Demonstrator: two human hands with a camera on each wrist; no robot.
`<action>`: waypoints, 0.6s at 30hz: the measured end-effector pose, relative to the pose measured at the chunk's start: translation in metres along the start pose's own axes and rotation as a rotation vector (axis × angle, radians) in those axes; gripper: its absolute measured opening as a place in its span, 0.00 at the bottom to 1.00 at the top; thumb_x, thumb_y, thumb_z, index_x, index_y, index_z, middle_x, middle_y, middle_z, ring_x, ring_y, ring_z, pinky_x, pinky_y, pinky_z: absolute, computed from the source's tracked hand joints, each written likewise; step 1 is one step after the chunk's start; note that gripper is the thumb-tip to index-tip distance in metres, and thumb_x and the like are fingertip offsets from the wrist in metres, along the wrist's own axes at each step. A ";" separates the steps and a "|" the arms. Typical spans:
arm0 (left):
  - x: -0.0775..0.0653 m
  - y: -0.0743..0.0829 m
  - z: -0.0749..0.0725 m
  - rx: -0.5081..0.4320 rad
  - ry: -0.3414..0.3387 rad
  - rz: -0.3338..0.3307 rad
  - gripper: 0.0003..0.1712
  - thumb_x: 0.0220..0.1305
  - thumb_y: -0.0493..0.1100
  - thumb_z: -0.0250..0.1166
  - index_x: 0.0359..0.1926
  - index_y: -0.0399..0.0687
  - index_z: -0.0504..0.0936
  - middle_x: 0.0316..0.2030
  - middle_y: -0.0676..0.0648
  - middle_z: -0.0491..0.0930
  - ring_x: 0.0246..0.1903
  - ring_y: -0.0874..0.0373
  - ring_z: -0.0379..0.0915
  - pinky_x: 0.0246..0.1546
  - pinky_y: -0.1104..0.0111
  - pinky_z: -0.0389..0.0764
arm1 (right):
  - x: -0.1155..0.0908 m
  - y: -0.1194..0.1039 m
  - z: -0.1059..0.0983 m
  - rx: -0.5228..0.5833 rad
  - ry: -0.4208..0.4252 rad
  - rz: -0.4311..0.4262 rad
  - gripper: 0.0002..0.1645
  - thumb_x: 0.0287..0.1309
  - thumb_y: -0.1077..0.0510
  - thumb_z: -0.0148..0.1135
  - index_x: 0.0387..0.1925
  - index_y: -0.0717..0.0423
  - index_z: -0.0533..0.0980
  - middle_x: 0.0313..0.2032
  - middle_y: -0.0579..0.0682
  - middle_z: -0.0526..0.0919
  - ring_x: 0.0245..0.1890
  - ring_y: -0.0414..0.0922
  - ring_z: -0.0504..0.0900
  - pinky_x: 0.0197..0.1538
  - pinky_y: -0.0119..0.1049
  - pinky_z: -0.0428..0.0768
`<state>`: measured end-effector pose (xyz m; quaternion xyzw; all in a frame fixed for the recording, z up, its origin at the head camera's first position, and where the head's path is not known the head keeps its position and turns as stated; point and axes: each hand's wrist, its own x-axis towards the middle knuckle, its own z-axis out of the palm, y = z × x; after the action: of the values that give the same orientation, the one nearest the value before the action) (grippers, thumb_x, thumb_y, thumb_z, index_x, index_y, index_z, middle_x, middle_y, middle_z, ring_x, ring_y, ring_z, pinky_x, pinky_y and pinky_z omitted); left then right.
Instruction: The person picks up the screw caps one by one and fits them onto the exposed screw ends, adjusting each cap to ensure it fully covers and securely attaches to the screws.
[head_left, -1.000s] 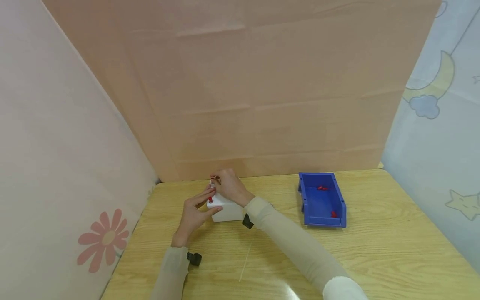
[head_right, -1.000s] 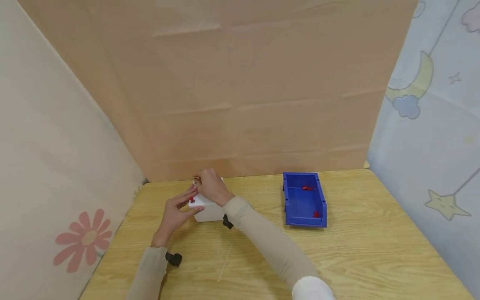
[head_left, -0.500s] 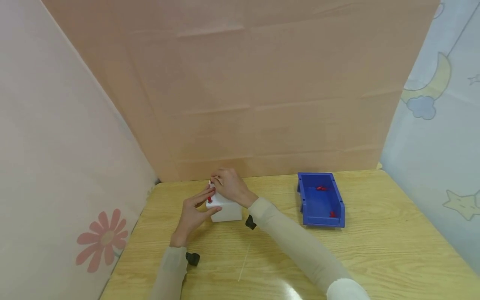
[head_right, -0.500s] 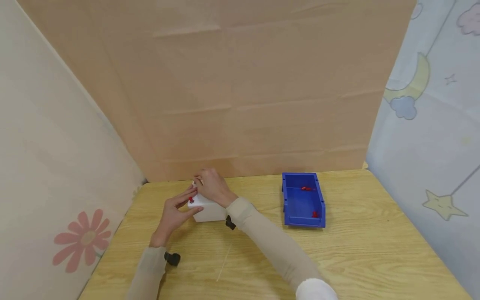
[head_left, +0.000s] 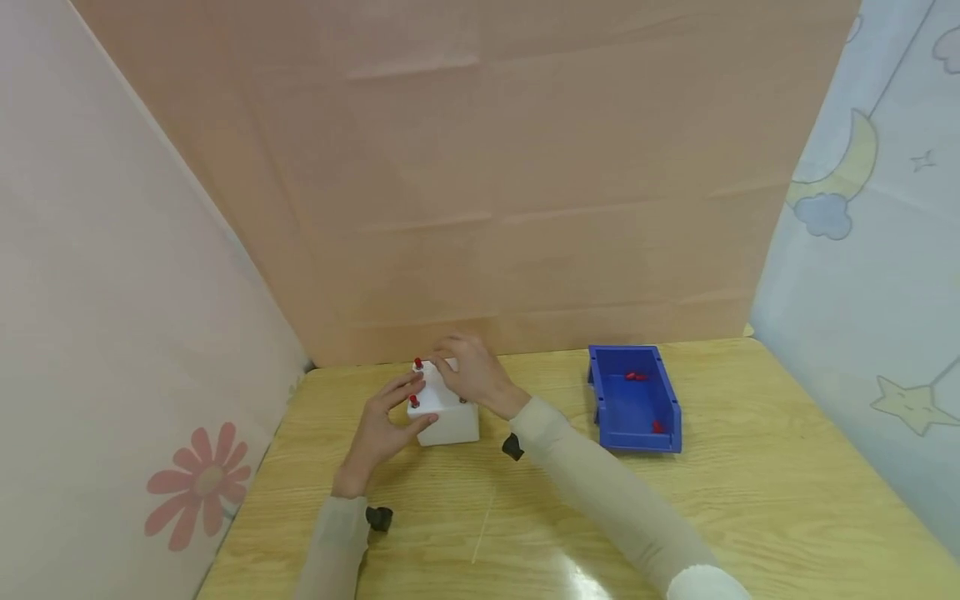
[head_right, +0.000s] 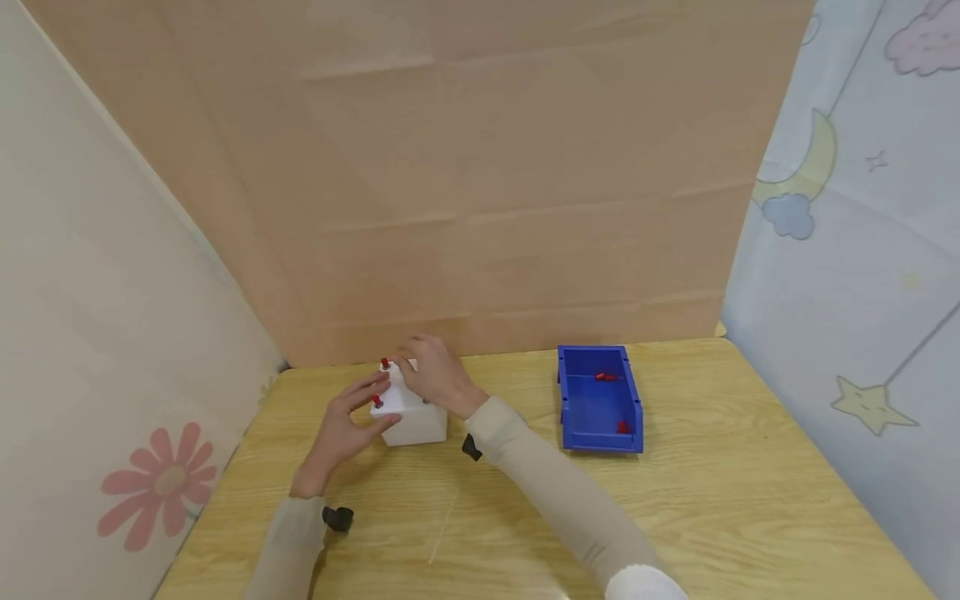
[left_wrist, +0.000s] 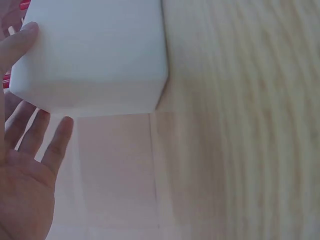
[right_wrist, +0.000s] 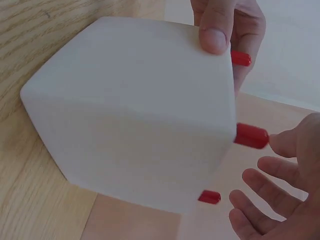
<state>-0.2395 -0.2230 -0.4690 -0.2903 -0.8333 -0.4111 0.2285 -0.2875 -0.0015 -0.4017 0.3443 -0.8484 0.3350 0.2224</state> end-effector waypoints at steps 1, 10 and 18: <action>0.000 0.001 0.000 0.015 -0.003 0.000 0.33 0.57 0.37 0.83 0.63 0.37 0.85 0.68 0.39 0.81 0.70 0.36 0.75 0.71 0.54 0.79 | -0.002 0.000 -0.003 0.001 0.009 -0.001 0.15 0.74 0.54 0.67 0.54 0.58 0.87 0.56 0.57 0.89 0.59 0.55 0.87 0.63 0.49 0.88; 0.006 0.011 -0.005 0.163 -0.033 -0.009 0.42 0.60 0.48 0.83 0.72 0.42 0.79 0.71 0.40 0.78 0.74 0.35 0.69 0.71 0.37 0.74 | -0.022 0.009 -0.032 -0.049 0.045 0.035 0.21 0.73 0.49 0.68 0.58 0.57 0.86 0.62 0.55 0.86 0.62 0.55 0.85 0.66 0.51 0.85; 0.011 0.019 -0.009 0.328 -0.009 0.050 0.48 0.55 0.56 0.83 0.73 0.44 0.77 0.72 0.43 0.76 0.72 0.41 0.71 0.63 0.41 0.83 | -0.053 0.030 -0.053 -0.156 0.046 0.101 0.34 0.69 0.41 0.70 0.66 0.57 0.81 0.69 0.58 0.80 0.69 0.59 0.80 0.70 0.59 0.81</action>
<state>-0.2337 -0.2178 -0.4465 -0.2715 -0.8827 -0.2628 0.2793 -0.2669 0.0761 -0.4103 0.2752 -0.8828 0.2866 0.2507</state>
